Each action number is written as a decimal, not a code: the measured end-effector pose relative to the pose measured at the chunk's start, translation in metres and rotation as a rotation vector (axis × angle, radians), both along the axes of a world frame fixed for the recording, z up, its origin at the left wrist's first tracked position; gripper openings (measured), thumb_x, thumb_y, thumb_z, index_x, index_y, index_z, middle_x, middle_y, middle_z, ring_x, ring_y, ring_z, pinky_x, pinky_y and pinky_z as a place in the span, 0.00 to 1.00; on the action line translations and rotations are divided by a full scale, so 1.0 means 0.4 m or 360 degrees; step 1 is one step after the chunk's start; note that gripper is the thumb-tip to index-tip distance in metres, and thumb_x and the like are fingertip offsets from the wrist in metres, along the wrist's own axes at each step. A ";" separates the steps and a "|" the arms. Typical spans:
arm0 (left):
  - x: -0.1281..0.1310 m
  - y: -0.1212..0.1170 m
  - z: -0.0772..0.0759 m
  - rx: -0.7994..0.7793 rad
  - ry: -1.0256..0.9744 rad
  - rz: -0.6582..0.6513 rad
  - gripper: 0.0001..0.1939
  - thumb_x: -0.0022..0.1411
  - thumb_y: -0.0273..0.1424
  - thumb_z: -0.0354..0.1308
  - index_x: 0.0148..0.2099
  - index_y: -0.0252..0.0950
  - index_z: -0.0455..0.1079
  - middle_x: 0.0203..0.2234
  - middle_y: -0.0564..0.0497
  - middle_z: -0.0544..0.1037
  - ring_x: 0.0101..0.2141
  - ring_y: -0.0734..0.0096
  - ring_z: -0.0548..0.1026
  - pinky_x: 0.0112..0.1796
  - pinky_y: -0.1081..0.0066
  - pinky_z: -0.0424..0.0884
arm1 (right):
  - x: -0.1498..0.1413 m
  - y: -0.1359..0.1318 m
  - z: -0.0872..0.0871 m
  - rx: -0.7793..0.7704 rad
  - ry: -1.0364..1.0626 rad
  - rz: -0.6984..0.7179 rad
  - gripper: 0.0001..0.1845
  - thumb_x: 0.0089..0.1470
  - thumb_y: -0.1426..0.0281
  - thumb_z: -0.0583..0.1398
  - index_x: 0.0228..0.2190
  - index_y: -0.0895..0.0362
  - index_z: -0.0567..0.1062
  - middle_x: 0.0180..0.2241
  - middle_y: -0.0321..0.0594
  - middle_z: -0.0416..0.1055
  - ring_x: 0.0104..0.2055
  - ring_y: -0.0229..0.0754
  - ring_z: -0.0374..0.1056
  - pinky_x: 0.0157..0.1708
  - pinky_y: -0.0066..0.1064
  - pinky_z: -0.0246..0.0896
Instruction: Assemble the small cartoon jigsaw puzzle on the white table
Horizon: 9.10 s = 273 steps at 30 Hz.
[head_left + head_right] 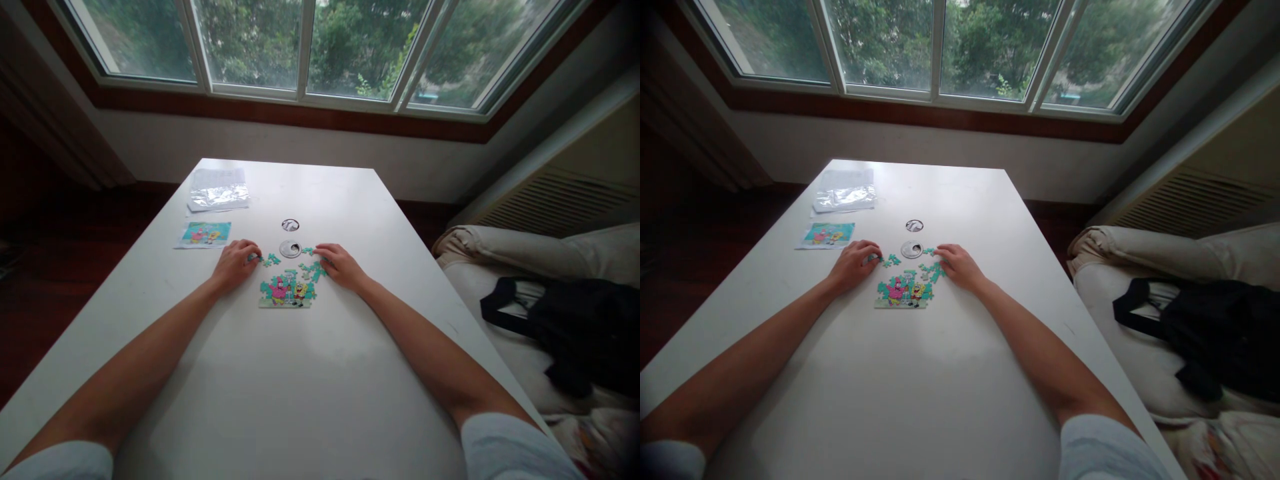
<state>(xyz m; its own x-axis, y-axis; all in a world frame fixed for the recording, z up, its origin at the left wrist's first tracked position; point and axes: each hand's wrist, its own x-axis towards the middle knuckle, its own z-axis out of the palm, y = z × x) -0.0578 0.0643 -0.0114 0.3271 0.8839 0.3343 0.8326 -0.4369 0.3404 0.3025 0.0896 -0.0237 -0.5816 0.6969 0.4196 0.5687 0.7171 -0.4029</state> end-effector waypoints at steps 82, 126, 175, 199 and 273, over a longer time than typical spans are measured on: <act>0.144 -0.127 0.105 -0.0249 0.0036 -0.1114 0.15 0.73 0.39 0.53 0.44 0.46 0.81 0.42 0.49 0.82 0.42 0.65 0.77 0.49 0.65 0.68 | -0.066 -0.130 0.100 -0.0014 -0.0505 -0.0290 0.15 0.55 0.59 0.71 0.40 0.53 0.78 0.39 0.46 0.74 0.43 0.49 0.68 0.42 0.37 0.64; 0.143 -0.120 0.098 -0.0142 -0.0020 -0.1156 0.10 0.70 0.34 0.57 0.44 0.41 0.80 0.44 0.47 0.82 0.44 0.65 0.76 0.52 0.64 0.68 | -0.082 -0.139 0.121 -0.0542 -0.0420 -0.0080 0.10 0.57 0.69 0.66 0.42 0.55 0.75 0.34 0.37 0.69 0.39 0.40 0.63 0.40 0.28 0.52; 0.122 -0.093 0.064 -0.0224 -0.0169 -0.1114 0.11 0.70 0.35 0.58 0.40 0.40 0.81 0.45 0.47 0.82 0.46 0.65 0.78 0.55 0.64 0.67 | -0.109 -0.139 0.096 -0.0374 -0.0329 0.0375 0.10 0.60 0.73 0.62 0.44 0.54 0.79 0.39 0.42 0.68 0.43 0.43 0.63 0.46 0.32 0.56; 0.119 -0.089 0.064 -0.0257 -0.0192 -0.1140 0.12 0.70 0.36 0.56 0.41 0.39 0.80 0.46 0.46 0.82 0.47 0.63 0.78 0.56 0.64 0.67 | -0.110 -0.135 0.105 -0.0411 -0.0346 0.0465 0.09 0.60 0.72 0.63 0.43 0.54 0.80 0.40 0.43 0.66 0.44 0.44 0.62 0.48 0.33 0.56; 0.120 -0.106 0.101 -0.0322 0.0051 -0.1155 0.13 0.70 0.40 0.58 0.53 0.49 0.79 0.52 0.48 0.77 0.52 0.60 0.73 0.59 0.60 0.59 | -0.092 -0.118 0.094 -0.0394 -0.0206 0.0508 0.07 0.60 0.73 0.64 0.40 0.55 0.82 0.32 0.39 0.68 0.37 0.39 0.61 0.40 0.30 0.54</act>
<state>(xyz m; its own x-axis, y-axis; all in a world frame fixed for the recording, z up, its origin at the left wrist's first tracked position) -0.0100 0.0218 0.0290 0.8575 0.4861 0.1685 0.3707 -0.8109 0.4527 0.2657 0.0426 0.0140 -0.8213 0.5440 0.1716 0.3909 0.7559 -0.5251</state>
